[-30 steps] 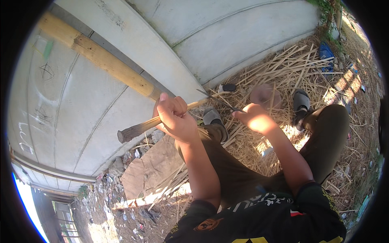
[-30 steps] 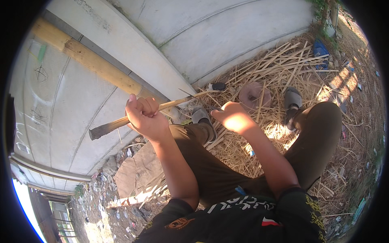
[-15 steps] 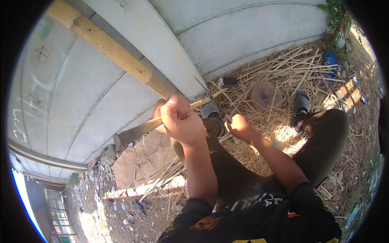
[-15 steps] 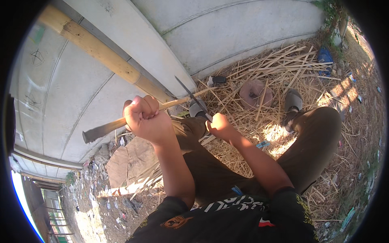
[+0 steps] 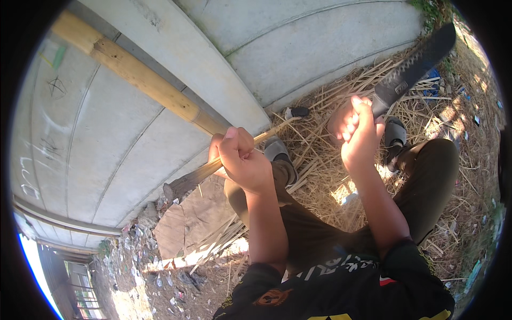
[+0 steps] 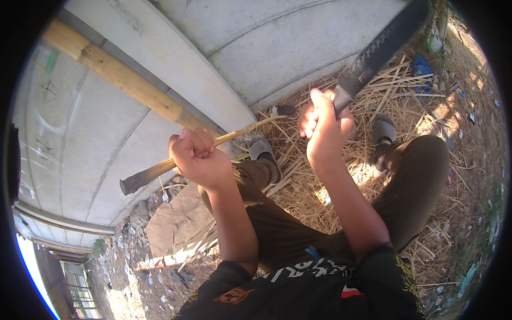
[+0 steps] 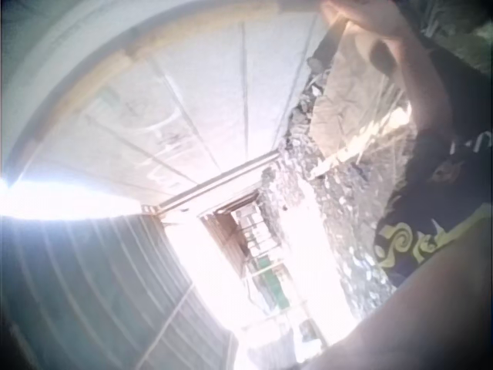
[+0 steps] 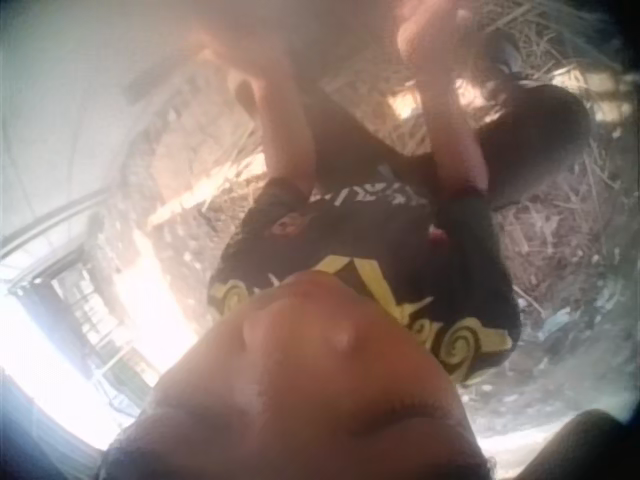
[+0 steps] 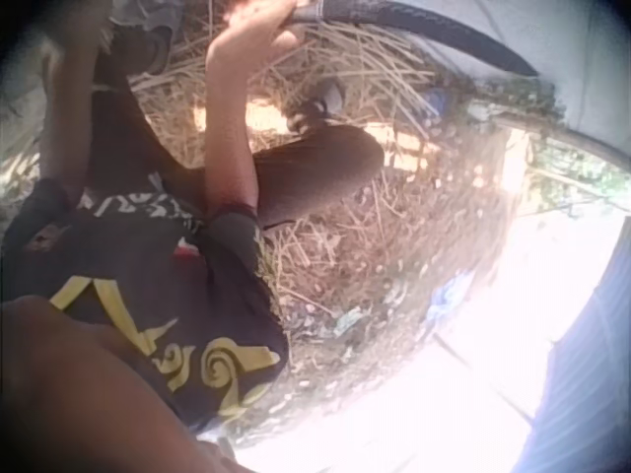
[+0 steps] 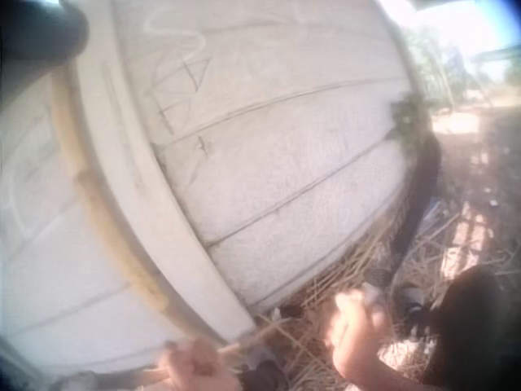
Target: The person sits on the ground and uses a knife to split a long bamboo pole into thin strips. They hold the bamboo with one hand and use the knife to shave and separate the material, creating a pile of bamboo strips.
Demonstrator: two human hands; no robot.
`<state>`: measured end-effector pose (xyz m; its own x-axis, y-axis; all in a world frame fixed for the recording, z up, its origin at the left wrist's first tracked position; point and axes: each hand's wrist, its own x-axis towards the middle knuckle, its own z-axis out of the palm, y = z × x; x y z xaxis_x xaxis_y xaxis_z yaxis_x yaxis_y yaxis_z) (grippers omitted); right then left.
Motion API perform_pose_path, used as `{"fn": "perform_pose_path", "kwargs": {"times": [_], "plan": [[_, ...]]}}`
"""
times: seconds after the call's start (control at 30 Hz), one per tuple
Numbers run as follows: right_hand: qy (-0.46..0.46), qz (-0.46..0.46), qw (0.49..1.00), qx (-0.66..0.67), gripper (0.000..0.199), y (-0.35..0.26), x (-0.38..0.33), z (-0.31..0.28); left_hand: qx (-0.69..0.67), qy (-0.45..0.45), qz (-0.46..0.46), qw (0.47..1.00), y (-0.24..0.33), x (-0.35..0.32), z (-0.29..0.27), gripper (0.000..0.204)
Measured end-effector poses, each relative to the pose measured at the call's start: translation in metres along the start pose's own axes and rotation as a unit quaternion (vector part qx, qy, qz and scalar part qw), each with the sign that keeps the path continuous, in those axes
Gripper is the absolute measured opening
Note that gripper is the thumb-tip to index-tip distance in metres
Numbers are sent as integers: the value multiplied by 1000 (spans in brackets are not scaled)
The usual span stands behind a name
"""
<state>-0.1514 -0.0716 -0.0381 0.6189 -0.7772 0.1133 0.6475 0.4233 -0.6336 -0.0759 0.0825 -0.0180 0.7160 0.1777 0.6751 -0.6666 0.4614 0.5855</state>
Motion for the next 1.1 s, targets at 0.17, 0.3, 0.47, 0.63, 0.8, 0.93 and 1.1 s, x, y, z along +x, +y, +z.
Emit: {"fn": "perform_pose_path", "kwargs": {"times": [0.17,0.3,0.47,0.63,0.8,0.93,1.1], "plan": [[-147,372,833,-383,25,141,-35,-107,-55,-48,6,997,-11,1,7,32],[-180,320,737,-567,32,87,-1,-81,-59,-19,-19,998,1,15,-12,31],[-260,275,693,-613,28,40,18,-54,-77,-82,-6,994,3,9,-2,31],[-226,555,795,-91,34,20,26,-70,-64,-41,-32,997,6,11,3,33],[-162,140,977,14,34,-73,37,-29,-67,-25,-15,997,5,13,-11,30],[87,-154,983,51,28,26,16,-38,-48,-53,-29,997,2,3,11,33],[-186,401,770,-460,27,152,-43,-113,-19,-103,-62,993,-2,-3,25,35]]}}
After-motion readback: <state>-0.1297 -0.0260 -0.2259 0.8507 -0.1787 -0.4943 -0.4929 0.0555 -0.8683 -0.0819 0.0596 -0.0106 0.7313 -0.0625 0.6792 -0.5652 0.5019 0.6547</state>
